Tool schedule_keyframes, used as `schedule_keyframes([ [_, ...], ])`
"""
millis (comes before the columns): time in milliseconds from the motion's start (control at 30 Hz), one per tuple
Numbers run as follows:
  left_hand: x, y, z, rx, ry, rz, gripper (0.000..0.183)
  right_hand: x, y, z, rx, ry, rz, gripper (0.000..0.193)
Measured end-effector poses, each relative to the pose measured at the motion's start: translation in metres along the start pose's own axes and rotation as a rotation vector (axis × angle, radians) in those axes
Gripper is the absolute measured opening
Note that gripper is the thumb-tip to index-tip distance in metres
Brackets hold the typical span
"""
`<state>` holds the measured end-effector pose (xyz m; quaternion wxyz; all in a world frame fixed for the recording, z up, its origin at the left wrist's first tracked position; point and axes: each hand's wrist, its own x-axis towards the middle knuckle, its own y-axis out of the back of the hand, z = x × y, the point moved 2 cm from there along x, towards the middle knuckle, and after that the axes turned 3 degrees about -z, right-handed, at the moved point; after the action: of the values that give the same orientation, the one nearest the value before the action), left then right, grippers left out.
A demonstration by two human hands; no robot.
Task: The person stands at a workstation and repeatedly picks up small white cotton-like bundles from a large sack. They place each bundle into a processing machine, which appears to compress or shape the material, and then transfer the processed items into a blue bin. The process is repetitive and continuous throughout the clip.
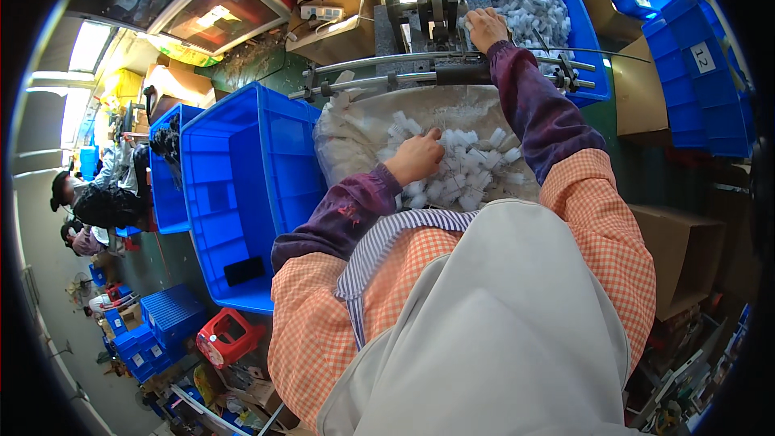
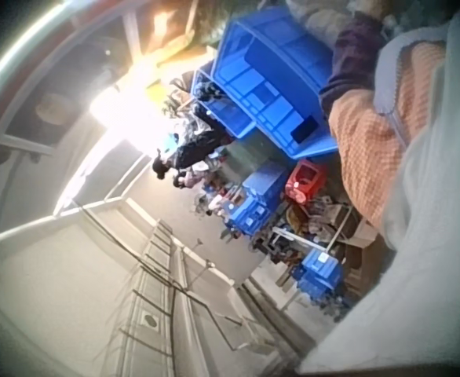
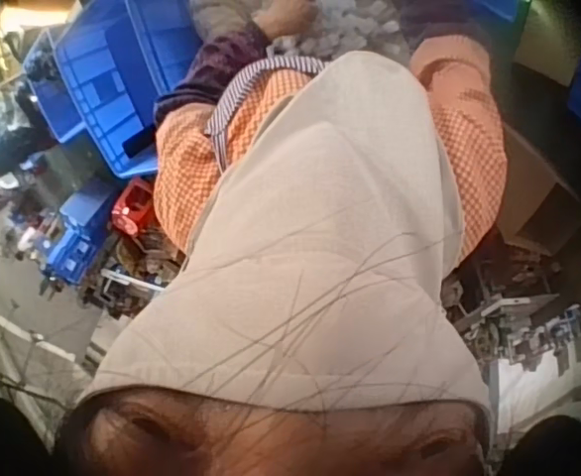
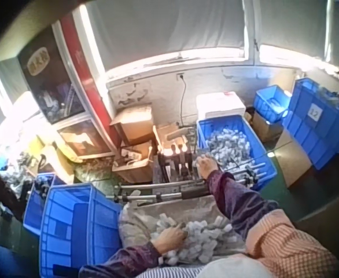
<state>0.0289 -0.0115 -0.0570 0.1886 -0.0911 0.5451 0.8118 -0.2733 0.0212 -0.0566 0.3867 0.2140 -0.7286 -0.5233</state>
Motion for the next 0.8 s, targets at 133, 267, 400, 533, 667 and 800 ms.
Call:
schedule_keyframes([
  [133, -0.006, 0.025, -0.004, -0.16, 0.052, 0.297, 0.023, 0.002, 0.006, 0.002, 0.062, -0.058, -0.108, 0.02],
  [267, 0.001, 0.045, -0.031, -0.054, 0.32, 0.366, 0.027, -0.002, 0.015, 0.005, -0.033, -0.229, -0.167, 0.026],
  [400, 0.013, 0.032, -0.063, -0.115, 0.534, 0.32, 0.03, -0.02, 0.03, 0.002, -0.125, -0.271, -0.155, 0.028],
  [533, 0.027, 0.007, -0.086, -0.053, 0.345, 0.355, 0.029, -0.021, 0.025, -0.004, -0.102, -0.265, -0.116, 0.028],
  [667, 0.031, 0.002, -0.094, -0.189, 0.321, 0.43, 0.02, -0.018, 0.012, -0.026, -0.042, -0.217, -0.028, 0.03],
  [800, 0.027, 0.019, -0.082, -0.383, 0.316, 0.497, 0.015, -0.014, 0.004, -0.056, -0.084, -0.167, 0.002, 0.028],
])
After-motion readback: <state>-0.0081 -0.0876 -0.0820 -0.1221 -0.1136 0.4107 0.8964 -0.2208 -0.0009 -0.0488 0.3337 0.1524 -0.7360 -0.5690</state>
